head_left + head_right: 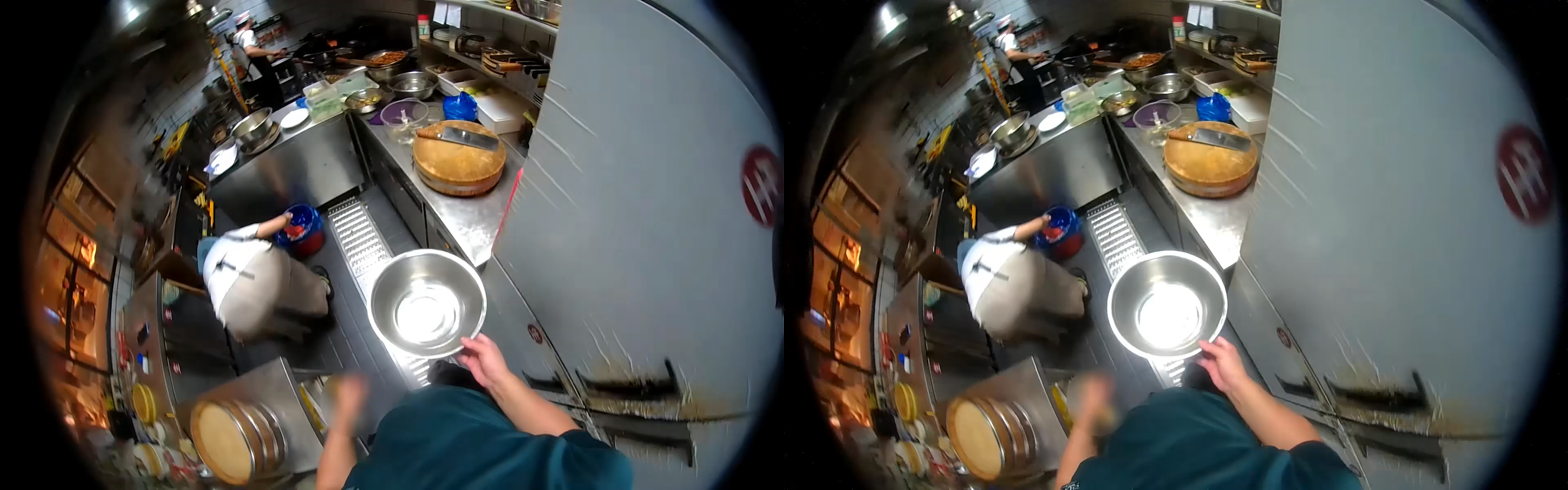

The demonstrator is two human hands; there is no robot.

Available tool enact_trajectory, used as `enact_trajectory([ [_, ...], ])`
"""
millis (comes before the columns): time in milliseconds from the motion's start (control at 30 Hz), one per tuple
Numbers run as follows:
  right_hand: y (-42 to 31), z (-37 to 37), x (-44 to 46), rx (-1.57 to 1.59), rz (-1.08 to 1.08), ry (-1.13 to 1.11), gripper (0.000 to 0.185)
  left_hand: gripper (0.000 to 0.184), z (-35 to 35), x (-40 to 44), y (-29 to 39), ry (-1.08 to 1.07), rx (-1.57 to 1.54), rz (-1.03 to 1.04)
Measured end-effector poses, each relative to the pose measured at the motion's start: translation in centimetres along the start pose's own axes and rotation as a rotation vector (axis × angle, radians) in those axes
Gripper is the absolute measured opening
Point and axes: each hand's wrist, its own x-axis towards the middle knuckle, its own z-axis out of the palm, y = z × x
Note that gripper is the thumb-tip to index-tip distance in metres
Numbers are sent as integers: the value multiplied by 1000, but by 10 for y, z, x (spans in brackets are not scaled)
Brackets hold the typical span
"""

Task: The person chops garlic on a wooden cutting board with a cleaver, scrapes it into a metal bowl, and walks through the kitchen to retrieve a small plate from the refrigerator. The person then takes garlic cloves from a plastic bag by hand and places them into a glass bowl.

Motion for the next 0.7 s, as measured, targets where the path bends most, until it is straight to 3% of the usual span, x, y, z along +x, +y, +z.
enact_trajectory([
  [100, -43, 34, 85, 50, -57, 5, 28, 18, 6, 0, -12, -397, 221, 57],
  [367, -141, 82, 294, 158, -331, 165, 20, 23, -56, 181, -6, -192, 50, 151],
  [567, -175, 81, 385, 218, -486, 377, 12, 16, -17, 396, -73, -284, -325, -374],
  [633, -179, 83, 387, 223, -541, 472, 14, 15, -21, 496, -70, -386, -344, -447],
  [700, -176, 81, 382, 256, -559, 584, 25, 14, 7, 577, -89, -329, -311, -53],
])
